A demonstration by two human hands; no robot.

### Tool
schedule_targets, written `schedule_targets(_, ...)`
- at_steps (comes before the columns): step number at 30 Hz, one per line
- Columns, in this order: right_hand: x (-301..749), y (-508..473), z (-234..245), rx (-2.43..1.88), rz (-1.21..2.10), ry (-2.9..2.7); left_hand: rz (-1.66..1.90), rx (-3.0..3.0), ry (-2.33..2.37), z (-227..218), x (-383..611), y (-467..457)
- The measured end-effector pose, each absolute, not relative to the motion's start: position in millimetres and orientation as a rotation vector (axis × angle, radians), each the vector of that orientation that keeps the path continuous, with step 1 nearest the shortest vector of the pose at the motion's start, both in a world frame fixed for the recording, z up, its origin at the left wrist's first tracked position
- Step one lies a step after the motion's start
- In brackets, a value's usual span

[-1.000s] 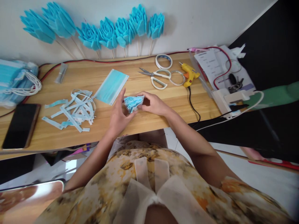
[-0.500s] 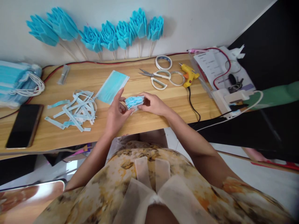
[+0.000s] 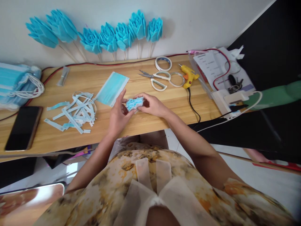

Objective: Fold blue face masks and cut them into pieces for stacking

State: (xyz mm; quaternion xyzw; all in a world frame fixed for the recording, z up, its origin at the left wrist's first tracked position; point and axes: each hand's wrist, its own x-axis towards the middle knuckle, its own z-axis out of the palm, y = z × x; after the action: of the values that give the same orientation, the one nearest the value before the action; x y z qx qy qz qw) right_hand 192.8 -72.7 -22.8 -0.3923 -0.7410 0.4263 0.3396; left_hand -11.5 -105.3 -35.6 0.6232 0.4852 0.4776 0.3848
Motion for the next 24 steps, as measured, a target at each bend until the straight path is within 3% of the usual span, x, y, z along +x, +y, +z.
schedule_targets(14, 191.2, -74.5, -26.5, -1.088, 1.067, -1.853, 1.055, 1.911, 1.413, -16.5, -15.3, -106.5)
schedule_targets(24, 188.4, -80.7, 2.9, -1.113, 0.993, -1.958, 1.013, 1.5, 1.27, -12.0, -14.8, -107.9)
